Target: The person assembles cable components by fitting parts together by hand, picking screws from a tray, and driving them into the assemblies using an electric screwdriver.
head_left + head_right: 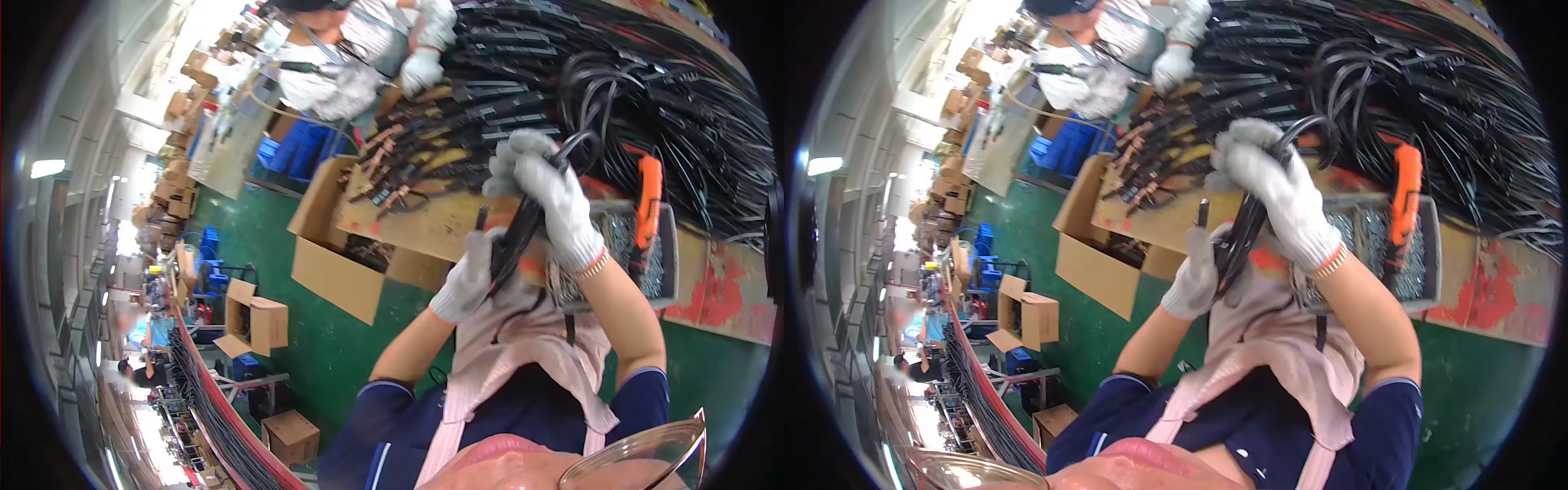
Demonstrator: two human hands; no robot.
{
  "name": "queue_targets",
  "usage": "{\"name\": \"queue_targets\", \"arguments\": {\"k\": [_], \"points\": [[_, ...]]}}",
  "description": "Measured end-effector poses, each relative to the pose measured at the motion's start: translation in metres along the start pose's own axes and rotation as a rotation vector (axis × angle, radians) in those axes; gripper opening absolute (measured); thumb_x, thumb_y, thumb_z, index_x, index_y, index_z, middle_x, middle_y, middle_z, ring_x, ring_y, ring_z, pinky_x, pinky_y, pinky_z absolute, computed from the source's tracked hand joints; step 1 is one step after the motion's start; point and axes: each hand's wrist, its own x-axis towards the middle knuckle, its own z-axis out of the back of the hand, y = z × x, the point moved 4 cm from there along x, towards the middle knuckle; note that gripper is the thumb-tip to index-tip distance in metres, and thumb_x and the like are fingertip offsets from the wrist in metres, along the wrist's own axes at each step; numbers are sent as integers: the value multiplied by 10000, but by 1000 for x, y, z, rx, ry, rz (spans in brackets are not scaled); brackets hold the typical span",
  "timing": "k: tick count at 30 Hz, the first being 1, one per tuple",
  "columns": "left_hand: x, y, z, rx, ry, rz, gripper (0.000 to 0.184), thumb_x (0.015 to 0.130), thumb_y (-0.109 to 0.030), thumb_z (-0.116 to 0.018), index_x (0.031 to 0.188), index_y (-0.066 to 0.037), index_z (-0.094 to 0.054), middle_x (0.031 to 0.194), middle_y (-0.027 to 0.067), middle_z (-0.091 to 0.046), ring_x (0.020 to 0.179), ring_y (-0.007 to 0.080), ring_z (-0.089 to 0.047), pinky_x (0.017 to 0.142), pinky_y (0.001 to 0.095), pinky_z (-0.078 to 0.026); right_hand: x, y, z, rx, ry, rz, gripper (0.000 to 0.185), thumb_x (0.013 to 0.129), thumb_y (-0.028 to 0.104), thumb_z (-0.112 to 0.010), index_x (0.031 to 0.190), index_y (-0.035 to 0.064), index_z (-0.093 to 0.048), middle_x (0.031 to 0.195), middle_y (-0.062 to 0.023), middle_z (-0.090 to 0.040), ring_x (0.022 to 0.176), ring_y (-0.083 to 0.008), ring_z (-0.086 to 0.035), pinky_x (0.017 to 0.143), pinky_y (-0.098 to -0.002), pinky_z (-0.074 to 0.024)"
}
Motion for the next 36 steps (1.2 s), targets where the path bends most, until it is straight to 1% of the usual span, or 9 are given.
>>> {"name": "queue_targets", "arguments": {"k": [4,6,9,16,20,22,28,33,36], "points": [[26,-25,-3,120,72,-41,634,1025,-612,-354,1235,-54,-572,815,-3,-589,671,61,-514,595,226,-411,8,24,-1,79,77,35,358,1057,355,-509,778,155,-405,583,66,-325,438,-77,-291,407,-237,-266],[40,-41,-4,55,161,-217,429,1049,-447,-499,1162,-41,-576,835,27,-611,710,71,-556,610,237,-451,14,20,24,481,343,19,217,1018,294,-590,930,97,-579,726,-9,-549,560,-126,-526,487,-252,-445],[46,-68,-18,160,-242,-644,349,1015,-250,-590,1263,-8,-548,841,25,-582,686,73,-531,609,228,-439,18,22,30,543,70,-4,280,1035,323,-557,822,142,-533,634,23,-490,467,-117,-427,405,-254,-349],[39,-78,-38,594,-111,-991,242,974,-10,-584,1209,21,-634,1228,133,-651,1098,207,-626,1007,327,-461,19,32,46,487,28,-42,340,1048,311,-534,743,165,-501,537,51,-411,393,-105,-361,364,-244,-311],[42,-66,-42,596,-163,-970,191,942,19,-627,1131,20,-662,1225,151,-644,1119,215,-614,1012,348,-459,15,49,39,257,-25,109,246,1043,228,-541,812,173,-478,620,57,-425,434,-77,-388,366,-241,-321],[50,-49,-54,676,-143,-1060,460,893,0,-683,1314,13,-500,1114,133,-657,1078,219,-630,948,354,-498,10,53,31,114,-163,173,199,1014,187,-588,839,154,-500,640,50,-450,452,-74,-422,371,-246,-350],[81,9,-51,226,-56,-385,866,849,53,-674,1528,-106,-159,928,102,-600,677,141,-632,596,273,-549,-23,65,2,-734,-435,243,371,954,288,-682,1175,32,-532,990,-69,-623,893,-178,-605,783,-326,-521],[70,12,-30,-752,-191,-5,224,1010,-69,-565,1225,-129,-557,872,65,-552,845,150,-560,640,265,-514,-73,103,92,-1409,-255,531,443,892,192,-728,1279,35,-580,1123,-118,-637,955,-222,-656,841,-330,-543],[70,22,-29,-938,-212,49,213,1033,-93,-543,1242,-75,-582,872,40,-527,810,134,-535,623,250,-503,-96,105,151,-1800,-419,445,589,856,257,-763,1366,57,-545,1292,-174,-605,1096,-325,-639,919,-401,-524]]}}
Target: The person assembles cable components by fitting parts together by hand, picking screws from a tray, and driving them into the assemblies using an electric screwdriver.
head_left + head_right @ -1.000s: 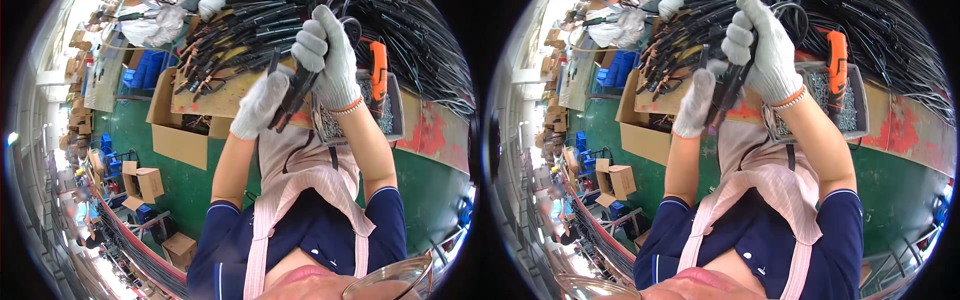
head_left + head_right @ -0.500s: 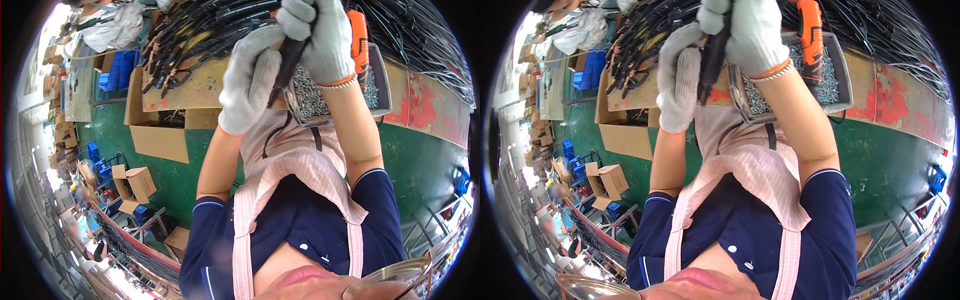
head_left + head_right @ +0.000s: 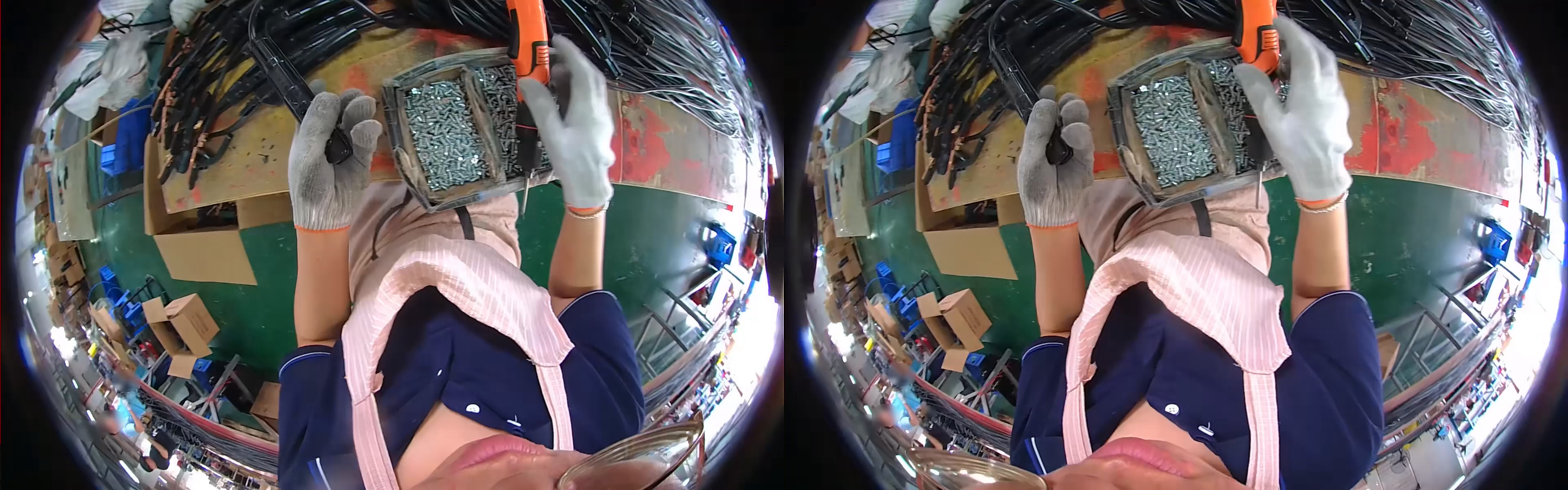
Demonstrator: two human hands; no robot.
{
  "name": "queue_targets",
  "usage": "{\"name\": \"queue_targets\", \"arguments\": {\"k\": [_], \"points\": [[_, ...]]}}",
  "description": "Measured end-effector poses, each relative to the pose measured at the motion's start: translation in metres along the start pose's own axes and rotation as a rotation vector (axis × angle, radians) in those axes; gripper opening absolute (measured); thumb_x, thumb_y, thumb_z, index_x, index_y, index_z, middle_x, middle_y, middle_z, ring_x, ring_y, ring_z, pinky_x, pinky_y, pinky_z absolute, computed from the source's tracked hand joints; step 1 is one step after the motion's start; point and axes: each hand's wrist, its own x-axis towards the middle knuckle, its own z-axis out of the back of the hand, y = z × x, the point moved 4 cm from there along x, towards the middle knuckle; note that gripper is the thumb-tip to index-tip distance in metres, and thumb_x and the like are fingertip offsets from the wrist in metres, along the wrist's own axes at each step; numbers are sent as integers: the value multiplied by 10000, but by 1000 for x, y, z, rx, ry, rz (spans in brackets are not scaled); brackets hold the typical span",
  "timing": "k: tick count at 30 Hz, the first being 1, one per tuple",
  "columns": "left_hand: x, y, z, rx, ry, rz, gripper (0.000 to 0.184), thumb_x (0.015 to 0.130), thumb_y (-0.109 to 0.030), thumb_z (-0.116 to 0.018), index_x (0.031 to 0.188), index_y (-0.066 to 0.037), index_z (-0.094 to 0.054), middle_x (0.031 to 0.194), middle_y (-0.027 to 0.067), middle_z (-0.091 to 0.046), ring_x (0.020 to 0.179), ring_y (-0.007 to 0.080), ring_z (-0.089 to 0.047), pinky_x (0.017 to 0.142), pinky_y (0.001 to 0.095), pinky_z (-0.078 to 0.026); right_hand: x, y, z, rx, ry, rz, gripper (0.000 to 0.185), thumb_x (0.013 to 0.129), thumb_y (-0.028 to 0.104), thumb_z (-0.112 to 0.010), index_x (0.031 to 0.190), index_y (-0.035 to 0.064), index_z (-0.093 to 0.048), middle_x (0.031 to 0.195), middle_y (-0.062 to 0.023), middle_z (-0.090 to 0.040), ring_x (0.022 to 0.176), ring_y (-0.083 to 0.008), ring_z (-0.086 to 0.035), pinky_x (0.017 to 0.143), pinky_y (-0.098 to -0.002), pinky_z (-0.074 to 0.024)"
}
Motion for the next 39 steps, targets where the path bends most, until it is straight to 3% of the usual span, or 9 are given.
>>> {"name": "queue_targets", "arguments": {"k": [5,6,10,14,17,21,25,27,39], "points": [[6,32,-8,-193,236,164,202,1011,-67,-568,1206,-114,-554,828,79,-608,606,106,-538,440,206,-422,-8,-34,-22,-90,85,-179,711,868,414,-734,1407,24,-486,1319,-228,-579,1196,-378,-587,962,-426,-499],[10,35,-12,-70,256,136,121,1000,-106,-610,1107,-89,-556,779,55,-581,552,90,-521,411,206,-388,-4,-36,-23,-140,100,-204,722,881,429,-714,1421,14,-473,1237,-205,-632,1087,-324,-657,891,-392,-536],[14,45,-19,238,79,88,242,1030,-290,-596,847,-132,-604,606,-44,-477,407,55,-379,389,193,-322,6,-47,-31,329,149,-372,730,882,357,-703,1465,26,-415,939,-83,-638,737,-131,-650,579,-247,-537],[16,44,-14,292,175,32,277,1024,-358,-591,864,-134,-616,591,-30,-496,389,62,-384,365,211,-319,0,-40,-6,1220,70,-512,689,884,320,-685,1439,-2,-432,877,-56,-589,701,-129,-594,581,-251,-534],[11,40,-20,232,176,188,253,995,-299,-645,876,-90,-567,518,3,-469,378,84,-405,365,233,-344,19,-6,5,1802,-228,-187,635,862,295,-736,1372,9,-488,933,-81,-577,758,-130,-609,645,-253,-553],[19,42,-15,234,229,64,175,977,-230,-665,962,-64,-612,584,2,-524,408,78,-447,384,222,-364,20,13,23,2293,-20,-1,497,830,153,-768,1275,74,-559,855,-24,-564,737,-95,-601,670,-250,-556],[16,41,-14,293,162,28,379,980,-93,-634,1329,-89,-489,755,39,-584,443,66,-449,376,218,-381,16,3,29,1751,-62,38,387,862,145,-728,1215,167,-570,768,37,-528,658,-85,-525,647,-249,-509],[17,41,-15,326,156,31,429,963,-57,-643,1355,-81,-470,753,37,-589,439,68,-445,383,218,-392,14,25,19,1376,-176,31,338,873,167,-713,1183,175,-577,764,34,-519,641,-96,-487,640,-251,-475],[15,41,-19,419,110,30,542,872,-101,-756,1295,-68,-418,587,7,-528,401,87,-457,350,237,-355,10,29,-17,1291,-380,-38,506,878,56,-688,1325,117,-459,740,-39,-524,633,-154,-493,618,-290,-460]]}}
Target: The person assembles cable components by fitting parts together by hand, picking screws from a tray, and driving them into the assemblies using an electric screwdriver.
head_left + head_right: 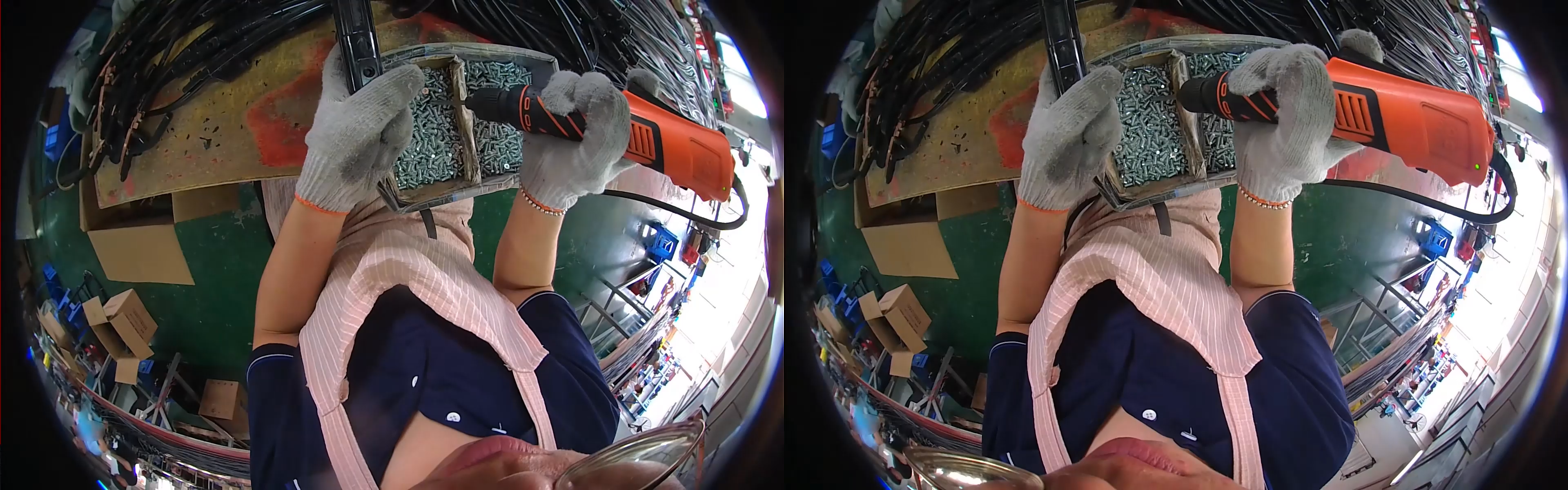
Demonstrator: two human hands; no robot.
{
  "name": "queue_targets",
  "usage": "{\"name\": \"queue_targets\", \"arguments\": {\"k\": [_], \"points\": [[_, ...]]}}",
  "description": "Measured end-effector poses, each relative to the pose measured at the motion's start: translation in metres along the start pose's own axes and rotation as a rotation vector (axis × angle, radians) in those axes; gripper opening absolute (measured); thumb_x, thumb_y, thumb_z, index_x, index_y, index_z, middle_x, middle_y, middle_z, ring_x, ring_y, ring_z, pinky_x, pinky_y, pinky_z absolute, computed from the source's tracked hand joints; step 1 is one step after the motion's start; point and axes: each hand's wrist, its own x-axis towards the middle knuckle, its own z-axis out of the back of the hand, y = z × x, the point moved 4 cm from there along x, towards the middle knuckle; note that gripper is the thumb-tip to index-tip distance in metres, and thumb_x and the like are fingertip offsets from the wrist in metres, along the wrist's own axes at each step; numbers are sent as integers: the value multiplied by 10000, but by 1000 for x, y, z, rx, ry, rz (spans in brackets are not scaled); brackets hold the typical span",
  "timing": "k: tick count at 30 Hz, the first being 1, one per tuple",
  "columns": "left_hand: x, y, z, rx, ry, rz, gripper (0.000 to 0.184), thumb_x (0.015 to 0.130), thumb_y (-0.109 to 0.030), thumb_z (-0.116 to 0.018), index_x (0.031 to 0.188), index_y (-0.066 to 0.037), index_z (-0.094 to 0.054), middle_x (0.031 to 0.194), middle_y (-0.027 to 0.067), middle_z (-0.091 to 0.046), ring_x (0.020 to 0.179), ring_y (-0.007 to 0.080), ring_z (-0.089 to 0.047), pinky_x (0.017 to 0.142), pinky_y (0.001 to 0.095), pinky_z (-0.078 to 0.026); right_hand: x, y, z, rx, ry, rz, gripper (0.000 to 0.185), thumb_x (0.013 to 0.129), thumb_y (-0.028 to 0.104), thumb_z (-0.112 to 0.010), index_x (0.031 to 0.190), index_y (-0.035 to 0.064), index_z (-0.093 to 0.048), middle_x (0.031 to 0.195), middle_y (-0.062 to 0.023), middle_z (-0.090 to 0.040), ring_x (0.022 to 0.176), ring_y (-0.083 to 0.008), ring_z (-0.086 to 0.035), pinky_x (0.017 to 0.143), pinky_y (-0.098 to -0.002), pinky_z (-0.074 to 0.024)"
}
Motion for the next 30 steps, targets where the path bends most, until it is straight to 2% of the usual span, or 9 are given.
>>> {"name": "queue_targets", "arguments": {"k": [5,7,9,10,14,17,20,26,30], "points": [[1,3,5,-39,11,-12,654,842,-129,-800,1319,-57,-359,656,11,-553,420,91,-485,348,233,-371,7,5,1,-5,59,13,438,881,48,-669,1280,129,-507,735,-14,-512,621,-123,-454,616,-278,-455],[2,3,2,-84,10,-32,663,845,-133,-803,1326,-66,-352,691,6,-554,427,91,-482,353,232,-371,13,10,16,83,15,11,324,904,74,-652,1203,57,-530,748,-51,-547,606,-153,-486,578,-280,-472],[0,4,-1,-90,-30,-69,375,928,-164,-716,1199,-81,-471,628,2,-528,412,85,-438,365,228,-346,18,14,17,226,-47,-56,145,925,102,-646,1044,42,-589,752,-27,-544,634,-137,-473,589,-242,-457],[-1,4,-4,-94,-50,-89,237,969,-180,-673,1136,-88,-531,597,-1,-516,404,82,-416,371,226,-333,21,16,17,290,-65,-80,133,929,104,-645,1035,48,-588,749,-20,-542,642,-130,-479,597,-235,-459],[-6,15,-17,-175,-202,-78,470,984,-536,-560,994,-66,-576,556,11,-483,395,104,-406,369,224,-311,36,19,31,484,-173,-189,98,952,107,-636,997,45,-576,746,-4,-553,652,-102,-531,637,-230,-518],[0,33,-13,-248,-183,-15,749,905,-792,-406,927,-67,-594,519,19,-461,394,117,-408,358,224,-295,38,10,44,594,-289,-289,94,952,100,-632,973,35,-567,735,-8,-559,652,-104,-570,657,-243,-552],[-5,28,-11,-208,-134,9,766,906,-798,-385,929,-61,-595,541,24,-487,398,118,-422,345,230,-301,32,1,44,638,-340,-337,95,951,92,-626,939,32,-554,721,-11,-559,648,-103,-591,657,-251,-563],[-6,23,-13,-245,-301,10,820,911,-814,-314,920,-40,-586,593,35,-525,387,117,-422,328,233,-313,18,-19,28,533,-314,-311,110,997,81,-548,899,43,-515,739,2,-503,676,-88,-541,671,-241,-542],[-4,25,-8,-202,-161,-20,830,906,-820,-314,909,-35,-584,615,41,-533,386,123,-421,325,235,-308,14,-25,20,540,-309,-316,137,1003,79,-545,876,53,-501,735,3,-481,681,-89,-515,663,-244,-531]]}}
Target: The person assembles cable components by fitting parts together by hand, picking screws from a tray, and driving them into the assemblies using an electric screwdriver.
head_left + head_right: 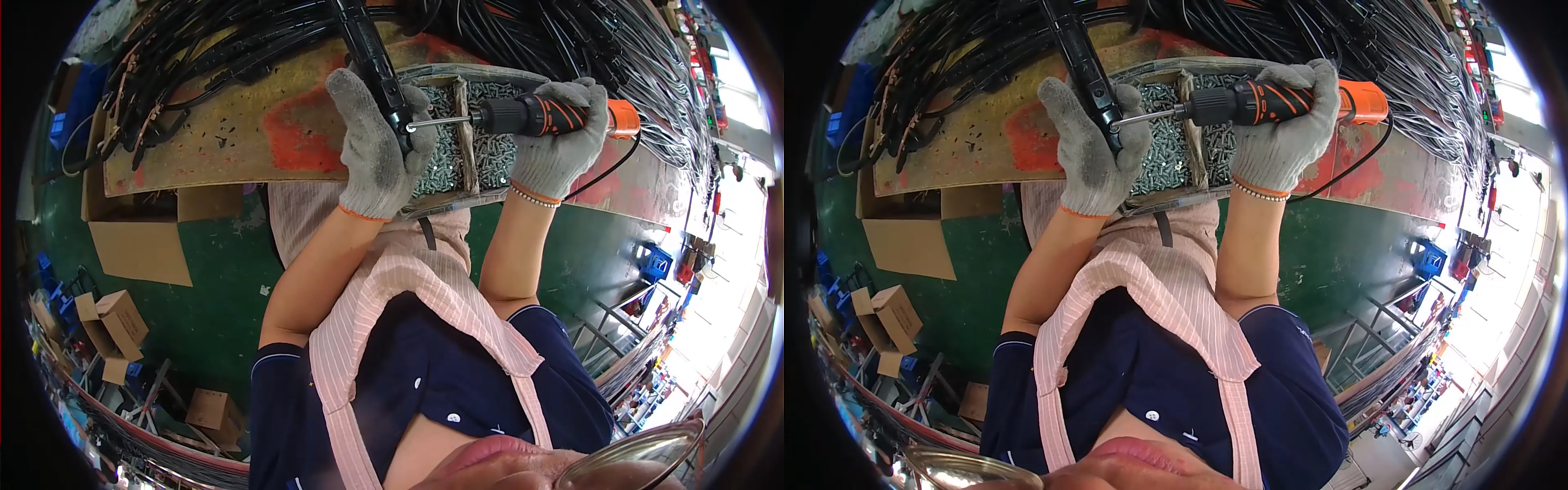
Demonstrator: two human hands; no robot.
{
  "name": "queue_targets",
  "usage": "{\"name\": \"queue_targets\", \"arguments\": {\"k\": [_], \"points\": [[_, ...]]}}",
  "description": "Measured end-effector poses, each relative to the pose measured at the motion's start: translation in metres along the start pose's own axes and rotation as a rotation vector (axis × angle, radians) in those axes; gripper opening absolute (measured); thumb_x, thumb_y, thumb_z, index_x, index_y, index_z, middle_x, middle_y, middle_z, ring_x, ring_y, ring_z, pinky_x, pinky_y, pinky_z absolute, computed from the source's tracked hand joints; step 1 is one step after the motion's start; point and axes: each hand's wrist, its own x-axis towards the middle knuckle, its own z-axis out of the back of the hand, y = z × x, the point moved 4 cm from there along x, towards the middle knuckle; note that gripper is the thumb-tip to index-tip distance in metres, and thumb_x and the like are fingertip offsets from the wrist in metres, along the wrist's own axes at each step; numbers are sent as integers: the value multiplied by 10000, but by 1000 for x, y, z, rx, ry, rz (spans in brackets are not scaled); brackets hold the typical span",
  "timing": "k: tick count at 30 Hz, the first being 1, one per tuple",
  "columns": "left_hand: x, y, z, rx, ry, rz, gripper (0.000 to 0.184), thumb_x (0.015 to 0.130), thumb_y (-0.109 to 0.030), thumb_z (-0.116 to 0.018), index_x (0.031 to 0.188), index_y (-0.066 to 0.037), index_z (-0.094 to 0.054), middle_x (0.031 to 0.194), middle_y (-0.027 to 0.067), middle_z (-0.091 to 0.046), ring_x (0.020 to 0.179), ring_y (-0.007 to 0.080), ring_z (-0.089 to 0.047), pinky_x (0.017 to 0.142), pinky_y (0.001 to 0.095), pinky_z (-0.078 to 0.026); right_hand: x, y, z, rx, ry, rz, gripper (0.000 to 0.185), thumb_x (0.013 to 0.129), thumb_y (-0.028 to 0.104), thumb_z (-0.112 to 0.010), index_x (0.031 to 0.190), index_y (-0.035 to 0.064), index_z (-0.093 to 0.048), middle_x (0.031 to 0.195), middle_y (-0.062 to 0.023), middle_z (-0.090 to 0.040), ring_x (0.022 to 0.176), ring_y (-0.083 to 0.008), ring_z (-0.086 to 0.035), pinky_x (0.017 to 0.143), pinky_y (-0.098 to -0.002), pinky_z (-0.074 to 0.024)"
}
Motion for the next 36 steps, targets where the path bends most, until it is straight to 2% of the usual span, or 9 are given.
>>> {"name": "queue_targets", "arguments": {"k": [6,10,15,19,22,25,30,32,36], "points": [[-1,0,-3,-64,-80,66,858,868,-855,-337,895,-40,-604,595,39,-525,382,120,-419,323,234,-310,-3,-3,-2,76,-112,-10,129,961,77,-622,869,66,-532,724,-14,-528,638,-96,-523,626,-244,-525],[2,3,3,-59,-29,81,853,852,-860,-366,890,-45,-613,625,47,-546,393,121,-434,327,228,-325,-8,4,-13,45,-9,37,53,954,60,-621,976,69,-574,742,-18,-548,629,-95,-521,623,-238,-515],[4,6,2,-196,-34,88,795,864,-824,-421,902,-51,-602,686,56,-584,414,127,-463,336,229,-353,-15,15,-29,-59,200,109,165,939,81,-635,1083,33,-570,739,3,-542,634,-91,-532,664,-237,-528],[4,4,0,-244,-39,66,754,878,-792,-453,922,-52,-590,735,60,-603,432,129,-484,341,233,-372,-29,18,-48,-224,266,223,211,939,87,-628,1138,55,-562,725,29,-517,626,-78,-500,656,-218,-499],[5,5,2,-213,-22,71,757,876,-796,-453,911,-52,-592,719,59,-598,435,126,-489,342,229,-372,-32,21,-49,-282,322,286,374,943,96,-598,1293,48,-475,733,-19,-477,618,-87,-423,578,-227,-429],[4,6,2,-170,-29,86,775,865,-814,-449,883,-54,-598,673,50,-581,437,117,-489,340,221,-363,-36,21,-55,-233,357,259,386,946,115,-591,1298,29,-459,739,-31,-475,598,-90,-414,559,-233,-428],[4,9,2,-42,-83,22,816,841,-855,-418,843,-61,-605,625,22,-555,439,100,-495,355,206,-363,-45,19,-76,-372,515,296,469,899,95,-650,1320,37,-450,742,-34,-494,600,-125,-476,549,-246,-446],[3,8,0,-4,-99,-8,827,837,-866,-398,836,-66,-606,631,17,-559,440,97,-498,366,201,-369,-49,14,-81,-467,502,348,445,886,78,-653,1286,30,-464,744,-39,-504,595,-133,-487,552,-254,-455],[0,5,-4,29,-155,16,840,827,-882,-374,834,-75,-609,637,4,-547,447,89,-504,378,200,-370,-52,4,-86,-700,320,441,283,880,74,-620,1130,-14,-521,725,-53,-511,559,-129,-471,558,-263,-465]]}}
